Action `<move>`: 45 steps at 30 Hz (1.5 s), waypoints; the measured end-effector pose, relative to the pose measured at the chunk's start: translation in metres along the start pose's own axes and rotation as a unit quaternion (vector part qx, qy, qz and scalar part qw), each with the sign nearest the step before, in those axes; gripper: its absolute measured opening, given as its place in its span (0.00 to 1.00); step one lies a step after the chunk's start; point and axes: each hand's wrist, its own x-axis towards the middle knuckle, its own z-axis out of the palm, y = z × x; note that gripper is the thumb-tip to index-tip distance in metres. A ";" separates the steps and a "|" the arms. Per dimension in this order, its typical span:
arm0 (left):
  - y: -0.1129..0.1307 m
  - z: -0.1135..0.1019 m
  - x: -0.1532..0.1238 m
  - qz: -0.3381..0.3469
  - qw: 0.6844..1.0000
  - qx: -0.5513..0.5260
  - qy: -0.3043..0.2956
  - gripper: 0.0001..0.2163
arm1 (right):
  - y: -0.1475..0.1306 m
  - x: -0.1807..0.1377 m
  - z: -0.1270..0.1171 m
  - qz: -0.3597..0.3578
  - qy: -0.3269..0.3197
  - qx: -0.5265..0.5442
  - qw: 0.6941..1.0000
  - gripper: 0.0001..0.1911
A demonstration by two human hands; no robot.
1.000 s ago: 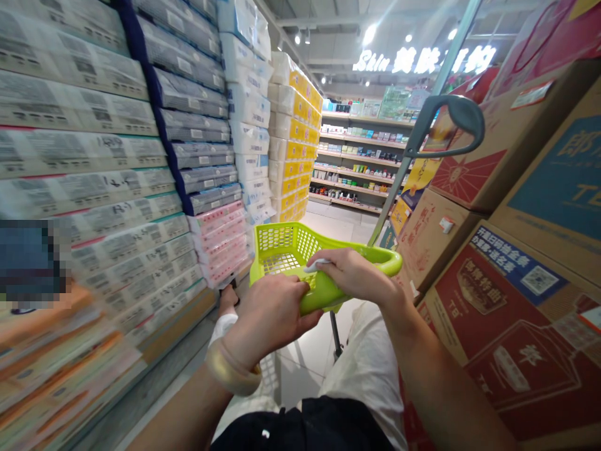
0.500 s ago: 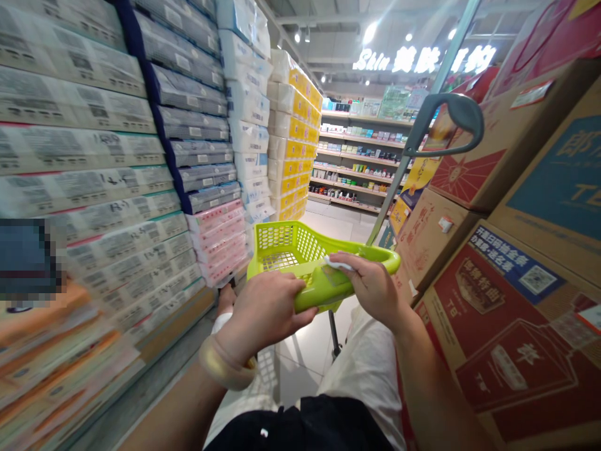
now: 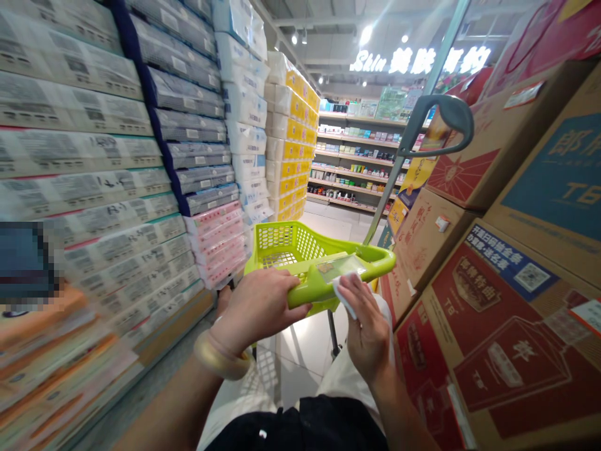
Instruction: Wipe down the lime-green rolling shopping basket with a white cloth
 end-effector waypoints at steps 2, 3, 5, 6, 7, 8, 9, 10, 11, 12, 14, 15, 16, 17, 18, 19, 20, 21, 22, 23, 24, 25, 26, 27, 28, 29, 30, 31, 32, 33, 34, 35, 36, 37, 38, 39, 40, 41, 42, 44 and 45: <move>0.000 0.000 0.000 0.004 1.000 0.000 0.000 0.14 | 0.008 -0.004 -0.001 0.033 0.040 -0.019 0.998 0.25; 0.000 -0.001 0.000 0.004 1.000 0.001 0.000 0.14 | 0.010 -0.005 -0.001 0.044 0.050 -0.024 0.997 0.25; 0.001 -0.001 0.000 0.001 1.000 0.002 0.000 0.15 | 0.007 -0.006 0.000 0.042 0.046 -0.019 0.998 0.25; 0.001 -0.001 0.000 -0.001 1.000 0.003 0.000 0.15 | 0.003 -0.006 0.002 0.029 0.033 -0.010 0.999 0.25; 0.001 -0.001 0.000 -0.002 1.000 0.004 0.000 0.15 | 0.000 -0.005 0.004 0.011 0.017 0.001 1.000 0.25; 0.001 -0.002 0.000 -0.003 1.000 0.004 0.000 0.15 | -0.003 -0.005 0.005 -0.008 0.003 0.013 1.000 0.25; 0.001 -0.002 0.000 -0.003 1.000 0.004 -0.001 0.15 | -0.004 -0.005 0.006 -0.023 -0.008 0.022 0.999 0.26; 0.001 -0.002 0.000 -0.002 1.000 0.004 -0.002 0.15 | -0.003 -0.004 0.006 -0.030 -0.012 0.023 0.999 0.26; 0.001 -0.003 0.000 -0.002 1.000 0.005 -0.003 0.15 | 0.000 -0.004 0.005 -0.026 -0.007 0.019 0.999 0.25; 0.001 -0.003 -0.001 -0.002 1.000 0.005 -0.004 0.15 | 0.003 -0.004 0.003 -0.013 0.004 0.009 1.000 0.25; 0.000 -0.003 -0.001 -0.001 1.000 0.007 -0.008 0.15 | 0.011 -0.002 -0.001 0.031 0.042 -0.013 0.999 0.23; 0.000 -0.004 -0.001 0.000 1.000 0.008 -0.008 0.15 | 0.012 -0.001 -0.002 0.050 0.058 -0.021 0.997 0.22; 0.000 -0.003 0.000 0.000 1.000 0.008 -0.008 0.15 | 0.012 0.000 -0.003 0.061 0.063 -0.027 0.996 0.21; 0.001 -0.003 0.000 0.001 1.000 0.007 -0.006 0.15 | 0.011 0.001 -0.004 0.060 0.056 -0.028 0.996 0.21; 0.001 -0.003 0.000 0.003 1.000 0.006 -0.003 0.15 | 0.008 0.003 -0.003 0.048 0.035 -0.025 0.998 0.20; 0.001 -0.003 0.000 0.004 1.000 0.004 -0.001 0.15 | 0.005 0.004 -0.003 0.029 0.007 -0.019 0.999 0.20; 0.001 -0.003 0.000 0.006 1.000 0.003 0.001 0.15 | 0.003 0.006 -0.002 0.009 -0.022 -0.011 1.000 0.20; 0.001 -0.003 0.000 0.007 1.000 0.002 0.002 0.15 | 0.002 0.008 -0.002 -0.003 -0.040 -0.005 0.999 0.20; 0.001 -0.002 -0.001 0.008 1.000 0.002 0.002 0.15 | 0.002 0.011 -0.002 -0.005 -0.046 -0.003 0.999 0.20; 0.001 -0.002 -0.001 0.009 1.000 0.002 0.003 0.15 | 0.005 0.013 -0.003 0.004 -0.039 -0.006 0.999 0.20; 0.001 -0.002 -0.001 0.011 1.000 0.001 0.002 0.15 | 0.008 0.016 -0.004 0.020 -0.023 -0.013 0.999 0.19; 0.001 -0.002 -0.001 0.014 1.000 0.000 0.003 0.15 | 0.011 0.019 -0.005 0.041 -0.004 -0.023 0.999 0.19; 0.001 -0.002 -0.001 0.016 1.000 -0.001 0.003 0.15 | 0.013 0.021 -0.006 0.059 0.011 -0.033 0.998 0.19; 0.001 -0.002 -0.001 0.017 1.000 -0.003 0.004 0.15 | 0.013 0.024 -0.006 0.071 0.018 -0.039 0.997 0.18; 0.001 -0.002 -0.001 0.016 1.000 -0.003 0.004 0.15 | 0.011 0.026 -0.006 0.075 0.014 -0.040 0.996 0.18; 0.001 -0.002 -0.001 0.014 1.000 -0.003 0.005 0.15 | 0.007 0.027 -0.005 0.070 -0.001 -0.035 0.997 0.18; 0.002 -0.001 -0.001 0.011 1.000 -0.003 0.005 0.15 | 0.003 0.028 -0.004 0.056 -0.027 -0.026 0.998 0.19; 0.002 -0.001 -0.001 0.009 1.000 -0.002 0.005 0.15 | -0.002 0.029 -0.002 0.038 -0.058 -0.013 0.998 0.19; 0.002 -0.001 -0.001 0.008 1.000 -0.002 0.005 0.15 | -0.006 0.030 -0.001 0.020 -0.085 -0.002 0.996 0.20; 0.002 -0.001 -0.002 0.008 1.000 -0.003 0.004 0.15 | -0.008 0.032 0.000 0.008 -0.106 0.005 0.994 0.21; 0.003 0.000 -0.002 0.009 1.000 -0.004 0.004 0.15 | -0.008 0.033 0.000 0.006 -0.112 0.004 0.994 0.21; 0.003 0.000 -0.002 0.009 1.000 -0.005 0.004 0.15 | -0.006 0.035 0.000 0.016 -0.105 -0.001 0.994 0.20; 0.004 0.000 -0.002 0.008 1.000 -0.004 0.003 0.15 | -0.003 0.036 0.000 0.034 -0.088 -0.012 0.995 0.19; 0.004 0.000 -0.002 0.006 1.000 -0.003 0.003 0.15 | 0.000 0.038 -0.001 0.055 -0.067 -0.024 0.996 0.18; 0.004 -0.001 -0.002 0.004 1.000 -0.001 0.002 0.15 | 0.003 0.040 -0.001 0.072 -0.048 -0.033 0.996 0.17; 0.005 -0.001 -0.002 0.001 1.000 0.000 0.000 0.15 | 0.004 0.041 -0.001 0.082 -0.040 -0.037 0.995 0.17; 0.006 -0.002 -0.002 -0.002 1.000 0.002 -0.002 0.15 | 0.003 0.042 -0.001 0.080 -0.048 -0.034 0.995 0.17; 0.006 -0.002 -0.002 -0.004 1.000 0.003 -0.005 0.15 | 0.001 0.043 -0.001 0.067 -0.069 -0.023 0.995 0.18; 0.006 -0.003 -0.002 -0.005 1.000 0.003 -0.006 0.15 | -0.003 0.044 0.000 0.046 -0.099 -0.008 0.994 0.19; 0.007 -0.004 -0.002 -0.005 1.000 0.003 -0.006 0.15 | -0.007 0.046 0.001 0.009 -0.152 0.024 0.988 0.20; 0.007 -0.004 -0.002 -0.004 1.000 0.002 -0.005 0.15 | -0.007 0.046 0.001 0.004 -0.163 0.031 0.986 0.20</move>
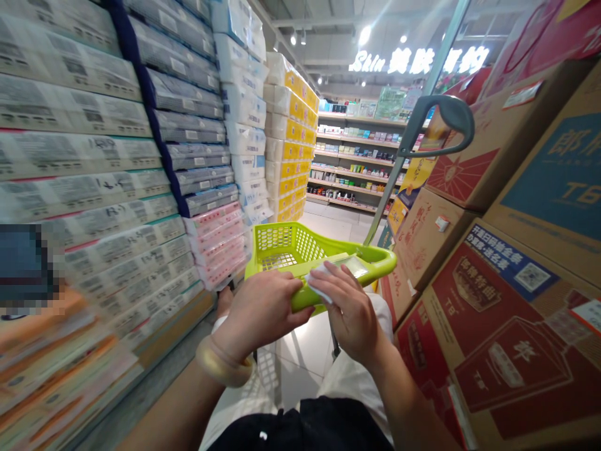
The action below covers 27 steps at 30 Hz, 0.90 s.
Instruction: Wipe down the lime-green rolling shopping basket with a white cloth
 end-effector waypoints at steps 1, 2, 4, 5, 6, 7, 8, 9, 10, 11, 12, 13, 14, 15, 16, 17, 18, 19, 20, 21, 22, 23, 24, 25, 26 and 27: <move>0.000 0.000 0.000 0.002 1.000 0.000 0.001 0.15 | 0.001 0.000 -0.001 0.007 0.007 -0.001 1.000 0.20; 0.000 -0.001 0.000 0.005 1.000 0.000 0.000 0.15 | 0.004 0.001 -0.002 0.025 0.025 -0.009 0.999 0.19; 0.001 -0.001 -0.001 0.005 1.000 0.001 -0.003 0.15 | 0.009 0.002 -0.004 0.069 0.070 -0.034 0.995 0.18; 0.001 -0.001 -0.001 0.003 1.000 0.000 -0.006 0.15 | 0.009 0.002 -0.005 0.081 0.081 -0.041 0.993 0.18; 0.002 -0.001 0.000 0.000 1.000 -0.002 -0.008 0.15 | 0.008 0.003 -0.004 0.080 0.078 -0.041 0.993 0.18; 0.002 0.000 0.000 -0.002 1.000 -0.005 -0.008 0.15 | 0.005 0.004 -0.004 0.066 0.059 -0.032 0.996 0.18; 0.003 0.000 0.001 -0.002 1.000 -0.009 -0.006 0.14 | 0.002 0.005 -0.003 0.045 0.033 -0.018 0.998 0.19; 0.003 0.000 0.001 0.000 1.000 -0.012 -0.002 0.14 | -0.002 0.007 -0.002 0.023 0.006 -0.003 1.000 0.20; 0.003 0.000 0.001 0.003 1.000 -0.015 0.001 0.15 | -0.004 0.008 -0.001 0.008 -0.017 0.010 1.000 0.20; 0.004 0.001 0.002 0.005 1.000 -0.016 0.003 0.15 | -0.005 0.009 -0.001 0.005 -0.030 0.018 0.999 0.20; 0.005 0.001 0.002 0.005 1.000 -0.015 0.002 0.15 | -0.003 0.010 -0.002 0.014 -0.031 0.019 0.999 0.19; 0.006 0.001 0.002 0.004 1.000 -0.014 -0.001 0.15 | 0.000 0.011 -0.003 0.034 -0.021 0.014 0.999 0.18; 0.007 0.000 0.001 0.003 1.000 -0.012 -0.004 0.15 | 0.004 0.012 -0.005 0.059 -0.004 0.005 0.998 0.17; 0.008 0.000 0.001 0.003 1.000 -0.011 -0.007 0.16 | 0.008 0.012 -0.007 0.083 0.016 -0.005 0.996 0.17; 0.009 0.000 0.001 0.003 1.000 -0.011 -0.008 0.16 | 0.010 0.013 -0.008 0.100 0.030 -0.014 0.994 0.16; 0.010 0.000 0.000 0.005 1.000 -0.011 -0.007 0.16 | 0.011 0.013 -0.009 0.106 0.035 -0.019 0.994 0.16; 0.012 -0.001 0.000 0.008 1.000 -0.011 -0.005 0.15 | 0.009 0.014 -0.010 0.102 0.025 -0.017 0.994 0.16; 0.013 -0.001 0.000 0.010 1.000 -0.011 -0.001 0.15 | 0.006 0.015 -0.010 0.089 0.005 -0.010 0.996 0.16; 0.014 -0.001 -0.001 0.011 1.000 -0.011 0.004 0.15 | 0.003 0.016 -0.009 0.073 -0.020 0.000 0.997 0.16; 0.015 -0.001 -0.001 0.013 1.000 -0.011 0.008 0.15 | 0.000 0.018 -0.009 0.060 -0.042 0.009 0.997 0.17; 0.015 -0.001 -0.001 0.015 1.000 -0.013 0.010 0.15 | -0.001 0.019 -0.009 0.055 -0.055 0.016 0.997 0.17; 0.015 -0.001 -0.002 0.016 1.000 -0.014 0.010 0.15 | 0.001 0.021 -0.010 0.059 -0.056 0.017 0.997 0.16; 0.016 -0.001 -0.002 0.017 1.000 -0.015 0.007 0.15 | 0.005 0.022 -0.012 0.071 -0.046 0.013 0.996 0.16; 0.016 -0.002 -0.002 0.018 1.000 -0.015 0.004 0.15 | 0.011 0.022 -0.014 0.090 -0.027 0.004 0.996 0.15; 0.016 -0.002 -0.003 0.017 1.000 -0.015 0.000 0.15 | 0.018 0.022 -0.016 0.113 -0.004 -0.009 0.994 0.15; 0.015 -0.003 -0.003 0.016 1.000 -0.014 -0.003 0.15 | 0.024 0.022 -0.017 0.135 0.016 -0.022 0.990 0.14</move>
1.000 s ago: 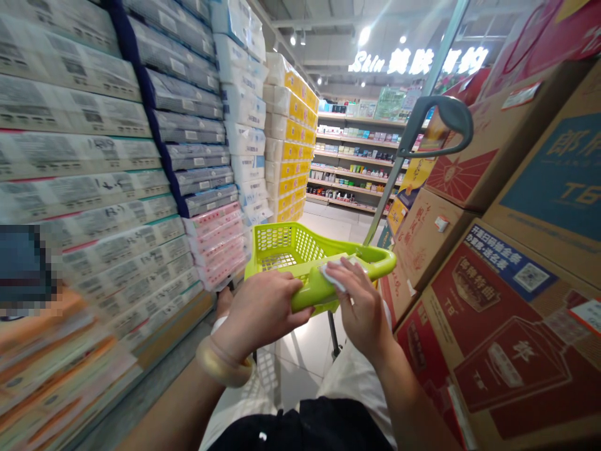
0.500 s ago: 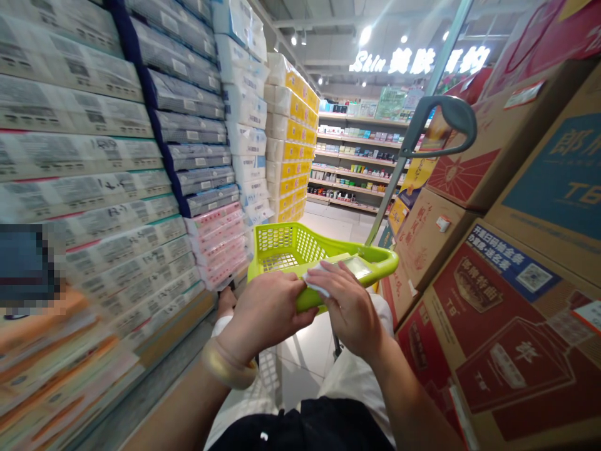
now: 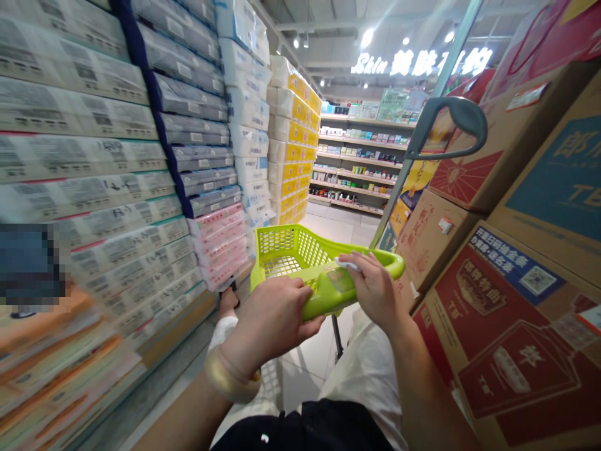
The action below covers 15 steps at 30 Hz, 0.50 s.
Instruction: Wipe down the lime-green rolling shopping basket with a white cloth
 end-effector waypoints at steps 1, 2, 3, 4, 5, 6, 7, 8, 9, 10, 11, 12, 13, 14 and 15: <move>0.000 -0.001 0.000 0.000 1.000 0.001 -0.002 0.15 | 0.005 0.001 -0.001 0.017 0.017 -0.010 1.000 0.14; 0.000 -0.001 0.000 0.003 1.000 0.001 -0.004 0.15 | 0.007 0.001 -0.001 0.024 0.023 -0.016 0.999 0.14; -0.001 -0.002 0.000 0.007 1.000 0.001 -0.004 0.15 | 0.006 0.001 0.000 0.019 0.019 -0.017 0.999 0.14; -0.001 -0.002 0.000 0.013 1.000 0.001 -0.002 0.14 | 0.003 0.000 0.001 0.005 0.005 -0.012 1.000 0.14; -0.001 -0.002 0.001 0.020 1.000 0.001 0.000 0.14 | -0.002 0.000 0.003 -0.014 -0.016 -0.004 1.000 0.14; -0.002 -0.002 0.001 0.026 1.000 0.000 0.002 0.13 | -0.006 0.000 0.004 -0.031 -0.037 0.005 0.999 0.15; -0.003 -0.002 0.002 0.031 1.000 0.000 0.003 0.13 | -0.009 0.000 0.005 -0.041 -0.052 0.013 0.998 0.15; -0.004 -0.002 0.002 0.034 0.999 0.000 0.002 0.14 | -0.011 0.000 0.005 -0.041 -0.056 0.017 0.997 0.15; -0.005 -0.002 0.002 0.036 0.999 0.000 -0.001 0.14 | -0.010 0.001 0.004 -0.031 -0.048 0.014 0.998 0.15; -0.006 -0.002 0.002 0.037 0.999 0.001 -0.005 0.14 | -0.007 0.002 0.003 -0.011 -0.032 0.004 0.999 0.14; -0.008 -0.002 0.002 0.037 0.999 0.003 -0.007 0.15 | -0.002 0.002 0.000 0.016 -0.011 -0.010 1.000 0.14; -0.010 -0.002 0.002 0.036 0.999 0.003 -0.007 0.15 | 0.002 0.003 -0.002 0.045 0.008 -0.026 0.999 0.14; -0.013 -0.002 0.001 0.036 0.999 0.002 -0.005 0.15 | 0.005 0.002 -0.004 0.069 0.025 -0.041 0.996 0.14; -0.015 -0.001 0.001 0.037 0.999 -0.001 -0.001 0.15 | 0.008 0.001 -0.005 0.081 0.036 -0.048 0.995 0.14; -0.018 -0.001 0.001 0.038 0.999 -0.004 0.003 0.15 | 0.008 0.000 -0.005 0.076 0.038 -0.045 0.995 0.15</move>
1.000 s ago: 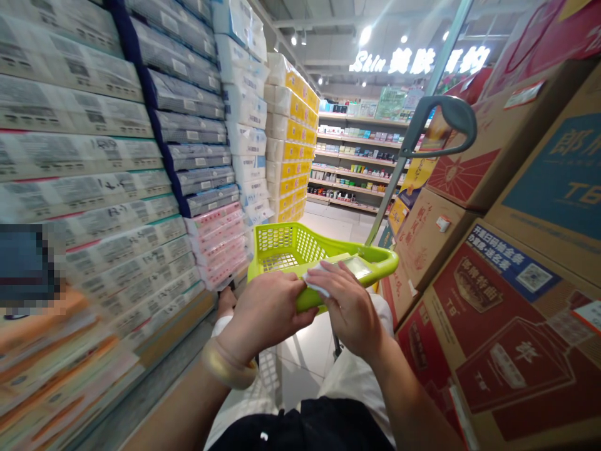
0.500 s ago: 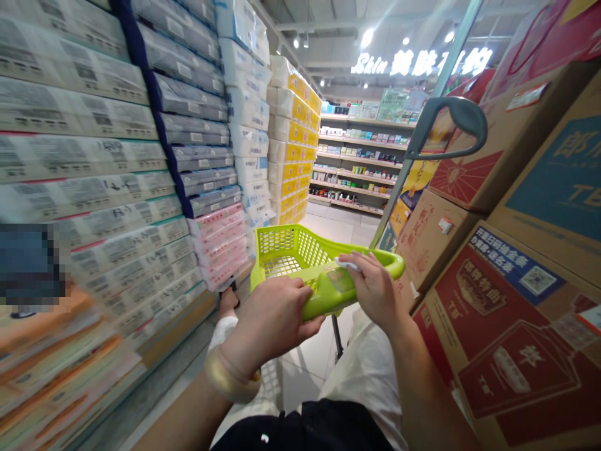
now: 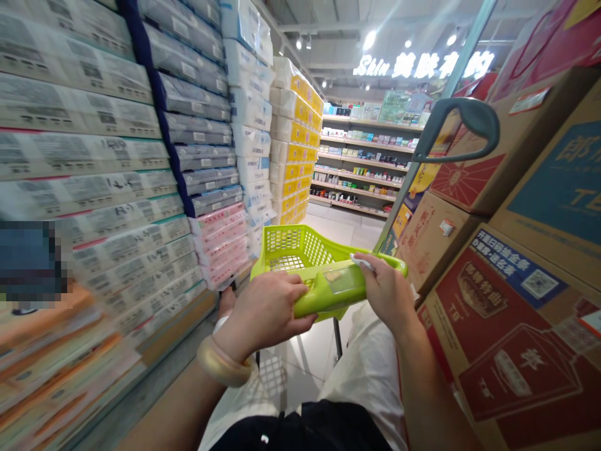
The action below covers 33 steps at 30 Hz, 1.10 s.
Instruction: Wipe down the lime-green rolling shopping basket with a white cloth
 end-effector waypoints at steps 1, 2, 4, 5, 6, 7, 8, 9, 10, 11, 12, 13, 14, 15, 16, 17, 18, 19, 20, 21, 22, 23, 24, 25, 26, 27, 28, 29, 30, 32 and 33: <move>-0.003 0.000 0.000 0.002 1.000 -0.003 0.002 0.15 | -0.001 -0.002 0.001 -0.021 -0.007 0.014 1.000 0.15; -0.006 0.001 0.000 0.004 1.000 -0.006 0.004 0.14 | -0.003 -0.004 0.002 -0.052 -0.018 0.034 0.998 0.15; -0.012 0.002 0.000 0.004 1.000 -0.008 0.007 0.14 | -0.006 -0.009 0.003 -0.099 -0.038 0.072 0.992 0.16; -0.015 0.002 0.000 0.004 1.000 -0.008 0.008 0.14 | -0.005 -0.010 0.004 -0.103 -0.038 0.081 0.991 0.16; -0.018 0.003 0.000 0.005 1.000 -0.009 0.009 0.14 | -0.004 -0.011 0.004 -0.091 -0.028 0.078 0.992 0.15; -0.020 0.003 0.001 0.007 1.000 -0.009 0.011 0.14 | -0.001 -0.011 0.003 -0.070 -0.009 0.066 0.995 0.15; -0.023 0.003 0.001 0.010 1.000 -0.012 0.013 0.14 | 0.002 -0.012 0.002 -0.048 0.011 0.047 0.998 0.15; -0.025 0.003 0.002 0.013 1.000 -0.017 0.016 0.15 | 0.005 -0.013 0.001 -0.032 0.029 0.027 0.999 0.15; -0.027 0.003 0.002 0.015 0.999 -0.024 0.019 0.16 | 0.008 -0.015 0.000 -0.025 0.044 0.012 0.999 0.15; -0.030 0.003 0.003 0.016 0.999 -0.033 0.024 0.16 | 0.009 -0.018 -0.001 -0.031 0.052 0.005 0.998 0.16; -0.032 0.002 0.003 0.014 0.999 -0.043 0.028 0.17 | 0.009 -0.021 -0.002 -0.046 0.052 0.006 0.998 0.16; -0.034 0.002 0.003 0.012 0.998 -0.055 0.032 0.17 | 0.010 -0.024 -0.002 -0.068 0.045 0.014 0.997 0.15; -0.037 0.002 0.004 0.010 0.997 -0.069 0.037 0.17 | 0.010 -0.028 -0.002 -0.088 0.037 0.022 0.995 0.15; -0.040 0.003 0.004 0.011 0.996 -0.082 0.043 0.18 | 0.011 -0.031 -0.002 -0.104 0.032 0.026 0.994 0.15; -0.043 0.003 0.004 0.013 0.994 -0.095 0.052 0.18 | 0.013 -0.034 -0.003 -0.110 0.033 0.025 0.993 0.15; -0.047 0.005 0.004 0.016 0.992 -0.104 0.064 0.18 | 0.016 -0.036 -0.003 -0.107 0.044 0.018 0.993 0.15; -0.050 0.006 0.004 0.018 0.991 -0.107 0.078 0.18 | 0.020 -0.037 -0.004 -0.098 0.061 0.006 0.993 0.15; -0.053 0.007 0.005 0.017 0.990 -0.102 0.093 0.18 | 0.023 -0.039 -0.004 -0.089 0.080 -0.008 0.993 0.14; -0.056 0.008 0.005 0.012 0.990 -0.087 0.111 0.18 | 0.025 -0.041 -0.004 -0.082 0.094 -0.019 0.992 0.14; -0.057 0.008 0.005 0.001 0.989 -0.064 0.133 0.18 | 0.025 -0.042 -0.004 -0.078 0.100 -0.026 0.992 0.14; -0.056 0.008 0.005 -0.013 0.987 -0.034 0.157 0.19 | 0.024 -0.044 -0.004 -0.079 0.099 -0.025 0.992 0.14; -0.055 0.007 0.005 -0.027 0.983 -0.005 0.183 0.20 | 0.020 -0.046 -0.003 -0.086 0.091 -0.018 0.992 0.15; -0.051 0.006 0.006 -0.038 0.977 0.019 0.208 0.22 | 0.016 -0.048 -0.002 -0.096 0.081 -0.006 0.992 0.15; -0.046 0.004 0.007 -0.044 0.972 0.034 0.230 0.23 | 0.012 -0.050 -0.001 -0.109 0.070 0.006 0.992 0.15; -0.040 0.003 0.008 -0.040 0.968 0.034 0.245 0.24 | 0.009 -0.051 0.000 -0.119 0.061 0.016 0.991 0.16; -0.032 0.001 0.010 -0.029 0.966 0.023 0.255 0.25 | 0.007 -0.052 0.000 -0.123 0.059 0.019 0.990 0.16; -0.024 0.000 0.012 -0.012 0.966 0.007 0.256 0.25 | 0.007 -0.052 0.001 -0.120 0.065 0.015 0.991 0.16; -0.016 0.000 0.015 0.010 0.969 -0.009 0.248 0.26 | 0.008 -0.051 0.001 -0.110 0.078 0.005 0.991 0.15; -0.008 0.000 0.019 0.029 0.970 -0.025 0.238 0.26 | 0.009 -0.050 0.001 -0.096 0.094 -0.006 0.991 0.15; 0.005 0.003 0.028 0.053 0.975 -0.048 0.210 0.27 | 0.010 -0.048 0.000 -0.080 0.106 -0.017 0.991 0.15; 0.010 0.005 0.033 0.060 0.978 -0.053 0.191 0.28 | 0.010 -0.048 0.000 -0.086 0.093 -0.013 0.992 0.15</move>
